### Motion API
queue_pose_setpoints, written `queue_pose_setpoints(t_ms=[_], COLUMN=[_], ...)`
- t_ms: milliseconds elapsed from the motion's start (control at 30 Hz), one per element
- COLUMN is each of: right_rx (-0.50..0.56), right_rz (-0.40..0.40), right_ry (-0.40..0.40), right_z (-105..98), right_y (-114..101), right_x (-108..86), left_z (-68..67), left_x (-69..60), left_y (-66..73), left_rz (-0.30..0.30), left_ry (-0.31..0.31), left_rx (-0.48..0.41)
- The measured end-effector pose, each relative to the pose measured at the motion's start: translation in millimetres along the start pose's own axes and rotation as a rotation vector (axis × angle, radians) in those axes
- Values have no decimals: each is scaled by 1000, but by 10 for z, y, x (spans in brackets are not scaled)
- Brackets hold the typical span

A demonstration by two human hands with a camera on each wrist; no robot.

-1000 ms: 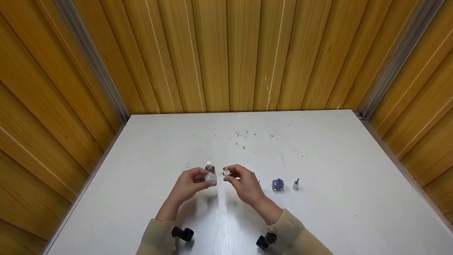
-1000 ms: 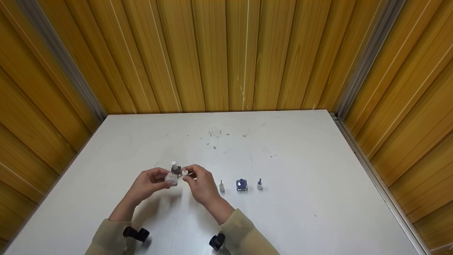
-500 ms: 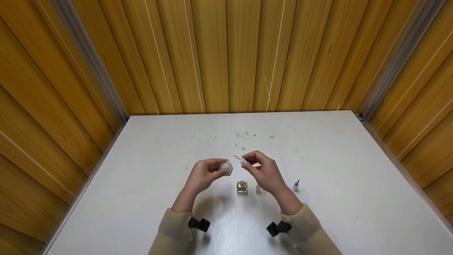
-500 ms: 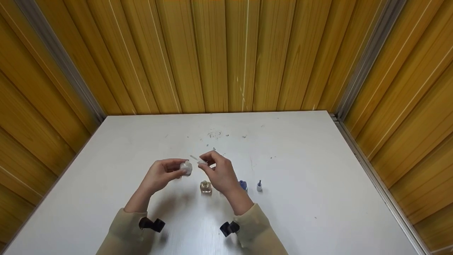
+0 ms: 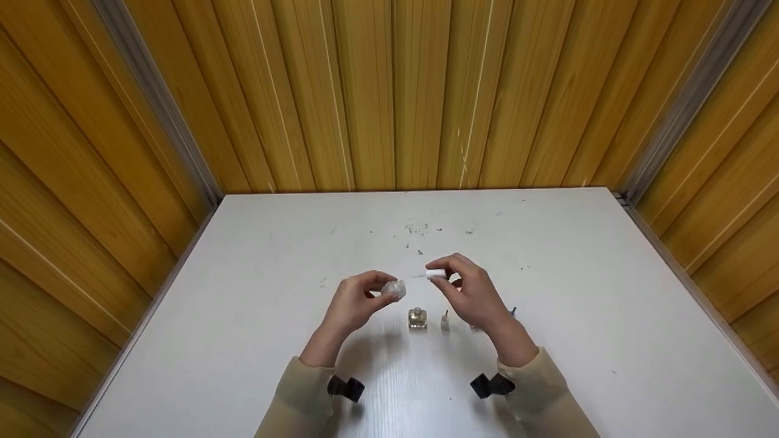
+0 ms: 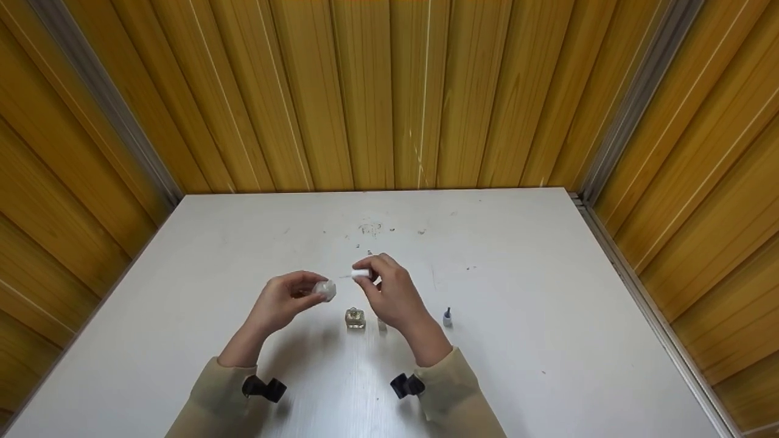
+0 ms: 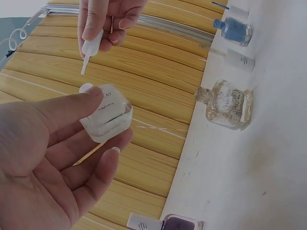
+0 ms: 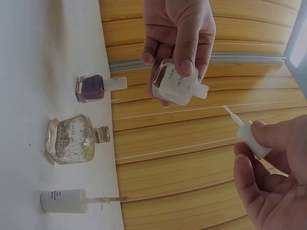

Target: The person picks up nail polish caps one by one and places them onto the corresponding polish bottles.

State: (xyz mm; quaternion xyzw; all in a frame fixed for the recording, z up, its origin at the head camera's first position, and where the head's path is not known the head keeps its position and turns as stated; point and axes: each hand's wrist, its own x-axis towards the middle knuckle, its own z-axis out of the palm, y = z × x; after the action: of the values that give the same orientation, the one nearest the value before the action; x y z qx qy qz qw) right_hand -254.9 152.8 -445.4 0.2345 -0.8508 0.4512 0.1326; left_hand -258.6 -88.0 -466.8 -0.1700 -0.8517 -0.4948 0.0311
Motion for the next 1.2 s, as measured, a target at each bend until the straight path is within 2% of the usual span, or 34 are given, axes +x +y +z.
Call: queue_pose_setpoints(t_ms=[167,333,700,933,1200], right_rx=[-47,-49,-30,-40,-28], right_rz=[-89,-127,-133,-118,-110], right_ry=[-36,-51,-78,-107,-138], right_z=[-7,3,27,36,73], right_y=[-12,-3,40,37,19], right_x=[-17,-23,-22,-27,-21], left_z=[46,66,73,84,109], left_x=[-5,-12,-5,-7,-18], left_y=[9,18,25,27,19], left_rz=[21,18,-21,0,23], left_ry=[19,24,0,-11,-29], left_rx=[22,53,74,101,92])
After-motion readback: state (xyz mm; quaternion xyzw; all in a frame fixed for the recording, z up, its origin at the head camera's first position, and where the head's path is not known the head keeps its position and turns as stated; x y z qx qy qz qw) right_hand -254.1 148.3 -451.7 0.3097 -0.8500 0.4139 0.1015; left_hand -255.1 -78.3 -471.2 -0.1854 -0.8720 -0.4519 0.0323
